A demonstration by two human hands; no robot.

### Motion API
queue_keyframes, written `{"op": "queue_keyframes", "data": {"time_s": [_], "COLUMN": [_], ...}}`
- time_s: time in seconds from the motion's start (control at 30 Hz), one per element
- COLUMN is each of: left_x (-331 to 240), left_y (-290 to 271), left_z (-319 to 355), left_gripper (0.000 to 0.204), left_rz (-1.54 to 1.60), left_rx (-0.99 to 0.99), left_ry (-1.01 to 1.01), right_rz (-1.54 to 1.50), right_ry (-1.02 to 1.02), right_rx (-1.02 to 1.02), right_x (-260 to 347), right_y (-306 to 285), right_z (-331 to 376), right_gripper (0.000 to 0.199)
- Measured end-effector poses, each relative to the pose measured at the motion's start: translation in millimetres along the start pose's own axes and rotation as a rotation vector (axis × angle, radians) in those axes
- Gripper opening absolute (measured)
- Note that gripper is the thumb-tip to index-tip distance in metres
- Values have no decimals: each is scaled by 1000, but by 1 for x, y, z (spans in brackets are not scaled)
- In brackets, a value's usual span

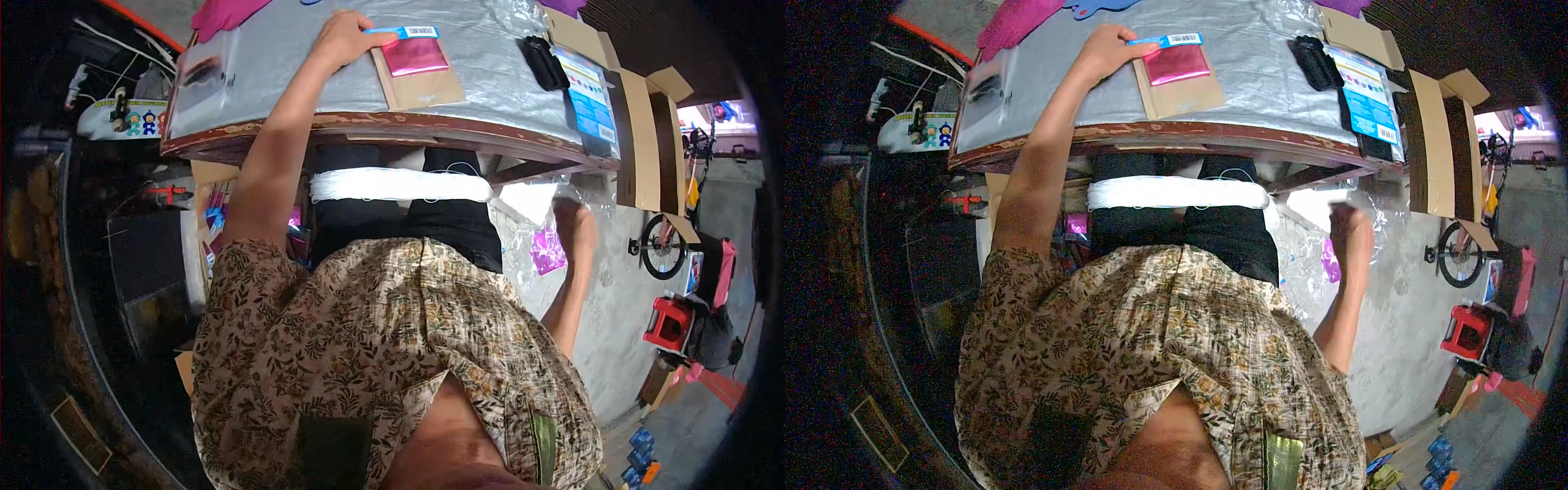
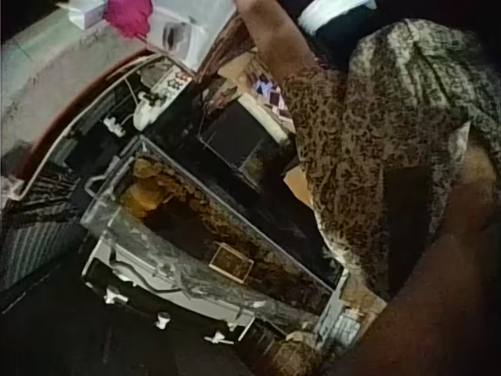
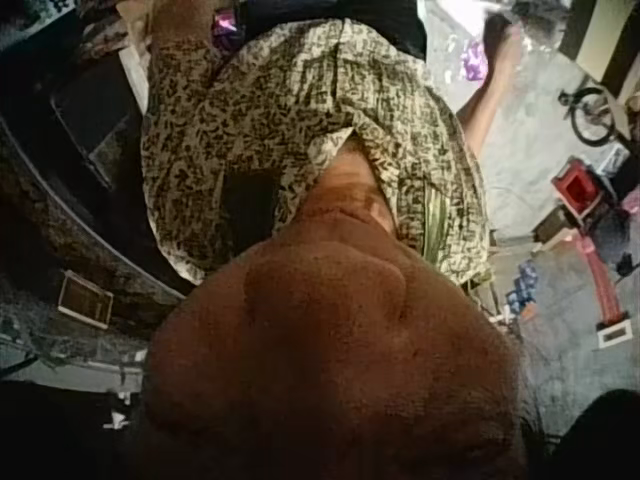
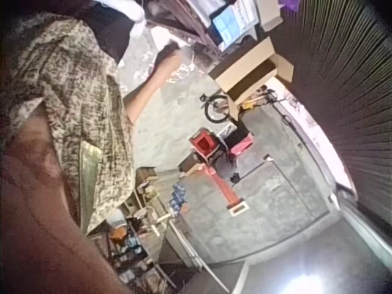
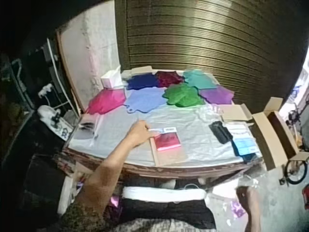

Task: Packaging colorful thin sheets into small paper envelopes or bags.

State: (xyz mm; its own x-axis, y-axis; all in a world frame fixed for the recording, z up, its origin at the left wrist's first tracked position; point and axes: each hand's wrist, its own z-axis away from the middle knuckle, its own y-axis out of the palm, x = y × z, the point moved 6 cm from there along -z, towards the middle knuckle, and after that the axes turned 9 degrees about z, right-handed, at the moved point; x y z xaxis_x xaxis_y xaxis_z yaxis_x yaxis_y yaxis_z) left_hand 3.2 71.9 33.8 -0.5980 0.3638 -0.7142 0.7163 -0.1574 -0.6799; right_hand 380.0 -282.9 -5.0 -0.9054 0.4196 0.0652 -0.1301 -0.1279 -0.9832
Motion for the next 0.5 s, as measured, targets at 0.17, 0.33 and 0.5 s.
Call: {"op": "queue_keyframes", "data": {"time_s": [0.17,0.33,0.5], "left_x": [3,-58,-73], "left_y": [10,-14,-37], "left_z": [8,36,63], "left_gripper": [45,29,24], "left_rz": [977,1239,1127], "left_rx": [171,269,43], "left_ry": [-118,-111,-188], "right_rz": [-931,-1262,-1455], "right_ry": [-327,-365,-436], "right_rx": [-203,-29,-7], "right_x": [127,198,227], "right_y": [-89,-88,-86], "right_z": [-27,-74,-67], "right_gripper": [38,33,24]}}
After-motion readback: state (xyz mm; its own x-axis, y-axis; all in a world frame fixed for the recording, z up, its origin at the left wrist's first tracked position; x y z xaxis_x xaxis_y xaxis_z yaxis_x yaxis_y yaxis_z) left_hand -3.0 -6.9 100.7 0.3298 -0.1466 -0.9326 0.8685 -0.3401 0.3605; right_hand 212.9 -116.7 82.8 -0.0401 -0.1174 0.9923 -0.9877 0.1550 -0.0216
